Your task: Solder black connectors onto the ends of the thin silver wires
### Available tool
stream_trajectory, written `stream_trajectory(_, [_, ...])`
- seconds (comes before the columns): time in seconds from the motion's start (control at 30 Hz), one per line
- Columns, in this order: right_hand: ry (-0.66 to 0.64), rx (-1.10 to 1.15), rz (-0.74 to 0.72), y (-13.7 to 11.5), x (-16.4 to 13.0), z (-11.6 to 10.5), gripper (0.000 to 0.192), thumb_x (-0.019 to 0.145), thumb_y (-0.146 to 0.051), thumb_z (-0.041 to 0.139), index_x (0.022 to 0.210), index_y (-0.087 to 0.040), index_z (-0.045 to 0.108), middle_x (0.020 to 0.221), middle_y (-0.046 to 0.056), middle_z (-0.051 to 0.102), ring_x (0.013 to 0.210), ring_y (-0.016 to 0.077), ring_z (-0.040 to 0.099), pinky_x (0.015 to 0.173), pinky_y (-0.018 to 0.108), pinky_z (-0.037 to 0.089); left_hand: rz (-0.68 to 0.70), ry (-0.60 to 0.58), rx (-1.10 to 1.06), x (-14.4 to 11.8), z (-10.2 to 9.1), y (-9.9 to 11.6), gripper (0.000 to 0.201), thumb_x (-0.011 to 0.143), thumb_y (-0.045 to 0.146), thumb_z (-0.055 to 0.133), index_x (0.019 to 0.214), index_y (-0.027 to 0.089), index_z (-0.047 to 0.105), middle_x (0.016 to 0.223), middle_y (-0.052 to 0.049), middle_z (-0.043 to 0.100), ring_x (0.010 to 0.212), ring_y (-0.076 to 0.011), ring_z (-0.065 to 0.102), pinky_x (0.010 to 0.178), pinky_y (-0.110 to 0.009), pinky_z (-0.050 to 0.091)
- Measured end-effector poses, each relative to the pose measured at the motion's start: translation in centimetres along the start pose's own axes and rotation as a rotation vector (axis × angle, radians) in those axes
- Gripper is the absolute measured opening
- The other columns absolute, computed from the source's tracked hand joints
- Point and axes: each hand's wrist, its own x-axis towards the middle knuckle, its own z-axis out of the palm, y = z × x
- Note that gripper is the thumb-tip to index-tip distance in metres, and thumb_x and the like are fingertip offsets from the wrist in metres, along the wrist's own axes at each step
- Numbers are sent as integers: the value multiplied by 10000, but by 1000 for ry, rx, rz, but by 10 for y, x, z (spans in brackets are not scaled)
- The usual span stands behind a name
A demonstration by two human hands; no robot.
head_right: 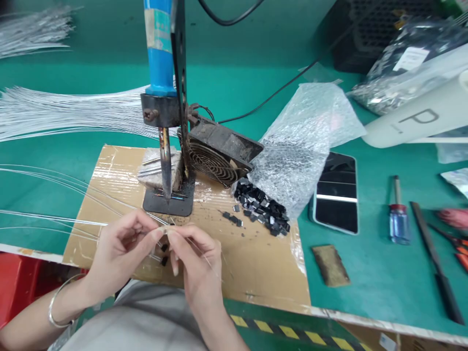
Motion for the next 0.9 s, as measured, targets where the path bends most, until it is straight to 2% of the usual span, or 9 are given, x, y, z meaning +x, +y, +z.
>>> stream_trajectory(0.13, [-3, -110, -97, 1, -3, -4, 53, 865, -325, 824, 898, -311, 863, 699, -27, 632, 482, 36, 521, 434, 146, 417, -28, -43, -81, 4, -2, 8, 201, 945, 274, 639, 773, 177, 601, 629, 34, 547, 563, -91, 433, 511, -201, 352])
stream_trajectory(0.3, [-50, -263, -233, 0, -4, -11, 137, 955, -329, 741, 1042, -347, 846, 823, -11, 680, 553, 49, 592, 496, 167, 474, -49, -47, -122, 8, -4, 14, 195, 926, 255, 659, 762, 163, 607, 613, 47, 531, 550, -74, 418, 499, -170, 345])
stream_trajectory(0.43, [-48, -280, -216, 0, -3, -13, 153, 975, -367, 714, 1052, -328, 840, 833, -9, 680, 564, 55, 603, 526, 182, 490, -38, -9, -114, 8, -5, 14, 182, 922, 257, 673, 777, 160, 618, 622, 41, 557, 549, -72, 440, 500, -159, 366])
stream_trajectory(0.63, [-30, -271, -175, 0, -3, -8, 90, 924, -304, 772, 950, -340, 850, 798, -15, 699, 565, 57, 576, 503, 160, 480, -6, 20, -57, 8, -3, 11, 168, 932, 260, 663, 798, 168, 624, 635, 26, 580, 557, -88, 476, 506, -183, 392])
stream_trajectory(0.9, [4, -258, -148, -2, -3, -5, 84, 909, -299, 787, 945, -327, 857, 714, -28, 639, 522, 51, 537, 459, 154, 458, 42, 44, 67, 1, -2, -1, 177, 977, 316, 644, 847, 196, 634, 657, 23, 568, 554, -105, 462, 487, -234, 343])
